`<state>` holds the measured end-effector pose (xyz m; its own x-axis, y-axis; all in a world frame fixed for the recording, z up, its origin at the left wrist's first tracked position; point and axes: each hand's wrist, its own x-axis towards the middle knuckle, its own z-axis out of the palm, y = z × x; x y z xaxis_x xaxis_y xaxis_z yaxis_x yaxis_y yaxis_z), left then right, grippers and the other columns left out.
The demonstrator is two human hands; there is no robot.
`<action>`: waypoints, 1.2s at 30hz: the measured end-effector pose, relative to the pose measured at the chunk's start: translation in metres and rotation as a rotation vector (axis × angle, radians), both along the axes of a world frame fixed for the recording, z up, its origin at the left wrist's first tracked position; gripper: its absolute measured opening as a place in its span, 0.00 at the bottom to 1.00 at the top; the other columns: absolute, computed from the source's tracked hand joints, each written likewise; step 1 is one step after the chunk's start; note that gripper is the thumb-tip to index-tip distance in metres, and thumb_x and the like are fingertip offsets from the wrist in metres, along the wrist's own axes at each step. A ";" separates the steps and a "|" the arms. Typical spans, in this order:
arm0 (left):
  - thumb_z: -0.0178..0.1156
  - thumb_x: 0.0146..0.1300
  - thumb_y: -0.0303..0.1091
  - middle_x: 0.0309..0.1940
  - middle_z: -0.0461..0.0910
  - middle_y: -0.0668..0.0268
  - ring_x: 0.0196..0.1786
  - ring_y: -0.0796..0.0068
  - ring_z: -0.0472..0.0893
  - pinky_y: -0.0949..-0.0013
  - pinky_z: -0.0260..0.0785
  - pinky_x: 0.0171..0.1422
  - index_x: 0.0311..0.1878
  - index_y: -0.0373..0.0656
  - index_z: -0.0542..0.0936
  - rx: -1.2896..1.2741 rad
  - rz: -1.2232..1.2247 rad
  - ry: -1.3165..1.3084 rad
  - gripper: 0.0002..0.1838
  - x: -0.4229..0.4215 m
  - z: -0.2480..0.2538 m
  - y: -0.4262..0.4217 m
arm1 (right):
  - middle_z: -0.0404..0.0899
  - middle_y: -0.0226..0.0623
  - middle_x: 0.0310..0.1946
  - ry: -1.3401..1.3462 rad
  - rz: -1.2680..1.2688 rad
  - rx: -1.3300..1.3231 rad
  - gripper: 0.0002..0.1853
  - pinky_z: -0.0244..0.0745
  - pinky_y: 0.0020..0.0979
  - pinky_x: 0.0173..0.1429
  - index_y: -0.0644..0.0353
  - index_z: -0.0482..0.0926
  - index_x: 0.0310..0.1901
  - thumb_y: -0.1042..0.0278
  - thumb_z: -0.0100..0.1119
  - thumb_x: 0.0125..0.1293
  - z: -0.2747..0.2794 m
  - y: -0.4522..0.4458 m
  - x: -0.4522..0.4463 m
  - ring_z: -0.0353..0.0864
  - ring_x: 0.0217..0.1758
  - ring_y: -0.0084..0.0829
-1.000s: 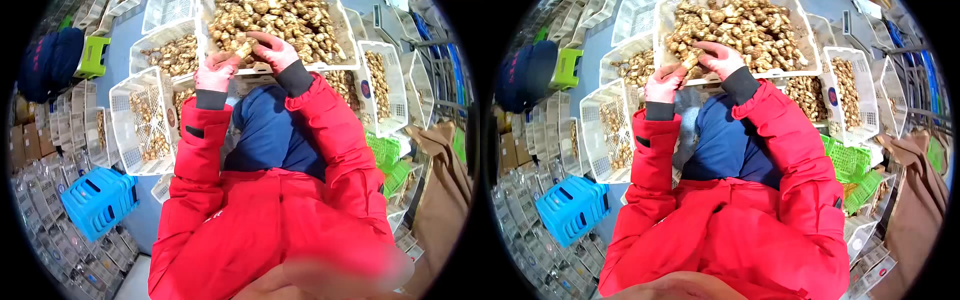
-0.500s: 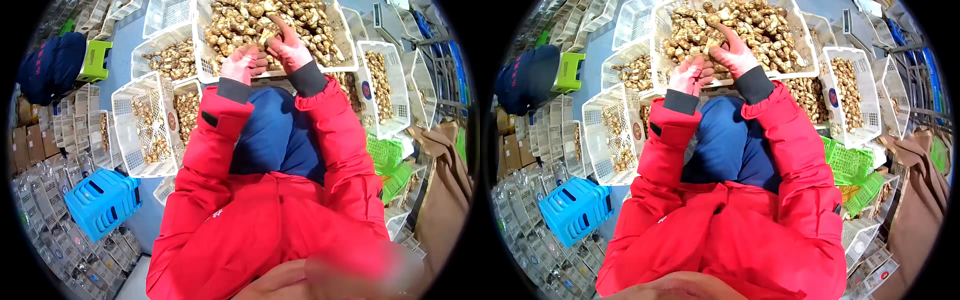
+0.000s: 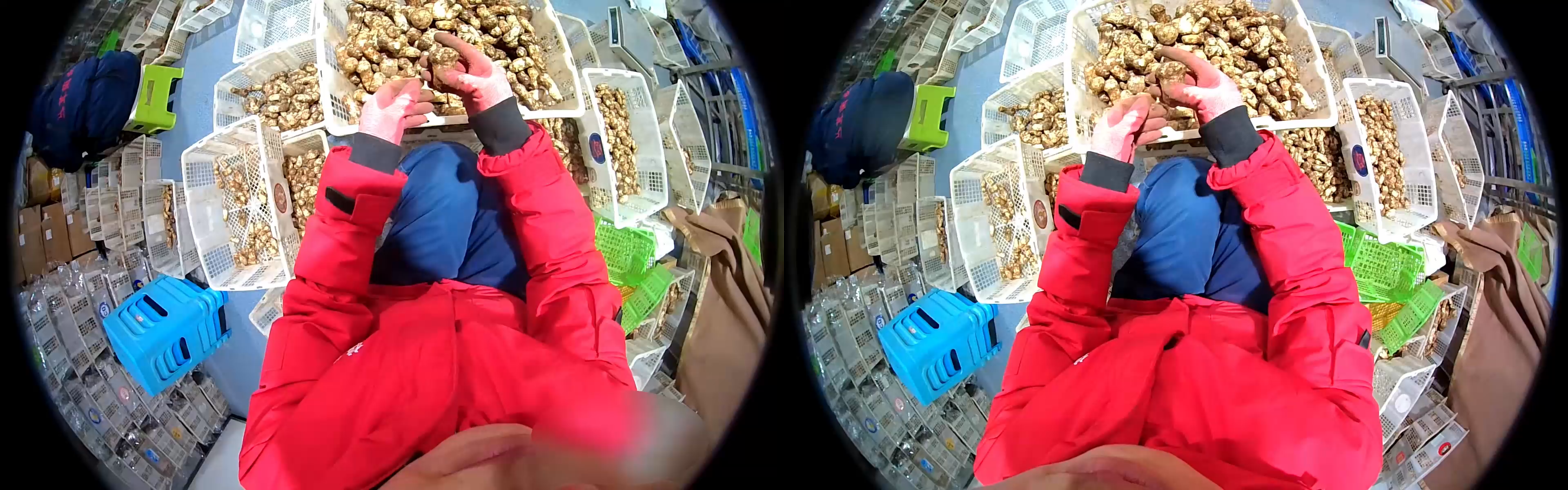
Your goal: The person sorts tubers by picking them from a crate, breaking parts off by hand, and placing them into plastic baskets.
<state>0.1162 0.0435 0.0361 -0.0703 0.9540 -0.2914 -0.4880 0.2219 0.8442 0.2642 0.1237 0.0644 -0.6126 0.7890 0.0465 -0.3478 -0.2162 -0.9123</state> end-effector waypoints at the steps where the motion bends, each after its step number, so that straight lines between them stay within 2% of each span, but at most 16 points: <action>1: 0.53 0.61 0.39 0.38 0.76 0.56 0.37 0.67 0.79 0.72 0.72 0.39 0.52 0.32 0.66 0.002 -0.011 0.004 0.22 0.001 0.003 -0.001 | 0.69 0.27 0.24 0.031 0.007 -0.059 0.32 0.70 0.24 0.45 0.64 0.60 0.60 0.72 0.58 0.52 0.001 -0.001 0.001 0.74 0.34 0.21; 6: 0.50 0.61 0.35 0.39 0.74 0.57 0.41 0.65 0.78 0.70 0.72 0.40 0.55 0.33 0.64 0.080 -0.063 -0.115 0.22 -0.009 -0.025 0.003 | 0.74 0.33 0.37 0.089 0.105 -0.139 0.37 0.69 0.26 0.50 0.60 0.50 0.65 0.73 0.57 0.54 -0.005 0.002 0.003 0.74 0.42 0.25; 7: 0.51 0.61 0.35 0.40 0.74 0.57 0.41 0.65 0.78 0.70 0.72 0.40 0.56 0.33 0.63 0.079 -0.064 -0.148 0.23 -0.013 -0.035 0.003 | 0.72 0.29 0.32 0.115 0.047 -0.156 0.36 0.68 0.23 0.47 0.61 0.53 0.64 0.73 0.58 0.53 -0.003 -0.004 -0.002 0.72 0.37 0.19; 9: 0.49 0.64 0.36 0.24 0.61 0.72 0.25 0.82 0.65 0.82 0.57 0.25 0.35 0.40 0.66 0.046 0.024 -0.166 0.09 0.001 -0.005 0.000 | 0.73 0.31 0.37 -0.058 0.102 -0.046 0.35 0.67 0.22 0.49 0.62 0.56 0.63 0.74 0.58 0.53 -0.013 0.000 0.001 0.73 0.40 0.20; 10: 0.50 0.64 0.38 0.29 0.70 0.66 0.30 0.78 0.71 0.80 0.66 0.30 0.41 0.36 0.68 0.150 -0.107 -0.235 0.13 -0.004 -0.004 0.000 | 0.74 0.33 0.39 -0.124 0.103 -0.022 0.34 0.66 0.22 0.50 0.63 0.57 0.62 0.75 0.58 0.52 -0.009 -0.001 0.007 0.73 0.42 0.22; 14: 0.52 0.62 0.41 0.50 0.71 0.47 0.45 0.66 0.77 0.72 0.72 0.47 0.56 0.29 0.62 0.055 -0.178 -0.062 0.27 0.002 -0.003 -0.002 | 0.74 0.41 0.45 0.055 -0.042 -0.020 0.32 0.67 0.24 0.54 0.66 0.57 0.61 0.76 0.56 0.53 0.019 0.005 0.053 0.75 0.44 0.28; 17: 0.52 0.62 0.42 0.44 0.73 0.53 0.40 0.71 0.77 0.75 0.71 0.42 0.54 0.29 0.63 0.073 -0.166 -0.095 0.26 0.005 -0.005 0.002 | 0.70 0.46 0.49 0.030 -0.272 0.128 0.31 0.68 0.27 0.53 0.64 0.57 0.61 0.76 0.55 0.54 0.020 0.037 0.146 0.73 0.47 0.33; 19: 0.52 0.63 0.42 0.43 0.73 0.55 0.39 0.73 0.76 0.76 0.71 0.41 0.54 0.29 0.63 0.068 -0.186 -0.094 0.26 0.006 -0.009 0.008 | 0.69 0.45 0.50 0.013 -0.416 0.019 0.30 0.71 0.27 0.49 0.62 0.57 0.61 0.79 0.53 0.55 -0.013 0.077 0.212 0.73 0.48 0.32; 23: 0.51 0.63 0.42 0.43 0.73 0.55 0.40 0.72 0.76 0.74 0.71 0.43 0.54 0.29 0.64 0.047 -0.188 -0.093 0.25 0.015 -0.004 0.015 | 0.76 0.46 0.43 -0.837 -0.759 0.121 0.30 0.73 0.31 0.46 0.59 0.64 0.58 0.70 0.60 0.51 -0.072 0.174 0.255 0.77 0.44 0.36; 25: 0.51 0.63 0.42 0.43 0.73 0.55 0.41 0.72 0.76 0.74 0.71 0.44 0.54 0.29 0.64 0.024 -0.142 -0.042 0.25 0.014 0.001 0.013 | 0.76 0.46 0.43 -1.410 -0.907 0.831 0.30 0.72 0.34 0.48 0.55 0.68 0.56 0.62 0.62 0.48 -0.070 0.187 0.247 0.77 0.44 0.41; 27: 0.51 0.63 0.42 0.43 0.73 0.54 0.41 0.71 0.76 0.73 0.71 0.44 0.54 0.29 0.64 0.006 -0.112 -0.005 0.25 0.012 0.005 0.010 | 0.77 0.45 0.42 -1.239 -0.715 0.850 0.26 0.70 0.35 0.50 0.50 0.70 0.54 0.55 0.57 0.51 -0.019 0.151 0.197 0.76 0.45 0.43; 29: 0.52 0.62 0.42 0.44 0.73 0.53 0.42 0.71 0.76 0.72 0.71 0.45 0.54 0.30 0.64 0.009 -0.102 0.017 0.26 0.012 0.010 0.012 | 0.77 0.45 0.41 -1.662 -0.323 0.958 0.22 0.71 0.35 0.48 0.48 0.70 0.54 0.58 0.53 0.55 -0.010 0.118 0.159 0.77 0.44 0.41; 31: 0.51 0.62 0.42 0.45 0.73 0.53 0.42 0.71 0.76 0.72 0.70 0.46 0.54 0.30 0.64 0.045 -0.145 -0.033 0.25 0.012 0.005 0.012 | 0.76 0.40 0.40 -1.855 0.031 1.210 0.21 0.72 0.37 0.44 0.50 0.72 0.48 0.55 0.60 0.53 -0.020 0.096 0.134 0.76 0.42 0.42; 33: 0.51 0.63 0.42 0.45 0.73 0.53 0.43 0.70 0.76 0.71 0.70 0.47 0.54 0.31 0.64 0.027 -0.142 -0.009 0.25 0.016 0.010 0.007 | 0.77 0.40 0.35 -2.107 0.352 1.187 0.13 0.73 0.38 0.43 0.54 0.75 0.40 0.59 0.58 0.54 -0.048 0.111 0.126 0.77 0.41 0.39; 34: 0.51 0.63 0.42 0.45 0.73 0.53 0.43 0.70 0.76 0.70 0.71 0.47 0.54 0.31 0.65 0.020 -0.144 0.009 0.24 0.015 0.016 0.005 | 0.76 0.40 0.26 -2.102 0.238 1.175 0.11 0.73 0.36 0.41 0.57 0.77 0.32 0.58 0.58 0.53 -0.069 0.123 0.125 0.78 0.36 0.38; 36: 0.50 0.63 0.41 0.45 0.73 0.52 0.43 0.69 0.77 0.70 0.71 0.47 0.54 0.31 0.65 0.019 -0.133 0.031 0.24 0.008 0.020 0.001 | 0.78 0.39 0.28 -2.124 0.410 1.175 0.09 0.74 0.33 0.39 0.57 0.78 0.32 0.62 0.55 0.53 -0.070 0.125 0.113 0.79 0.37 0.36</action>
<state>0.1245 0.0444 0.0560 0.0487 0.9608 -0.2728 -0.4292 0.2668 0.8629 0.3772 0.2491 -0.0056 -0.4508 0.7890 -0.4174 0.6767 0.6070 0.4166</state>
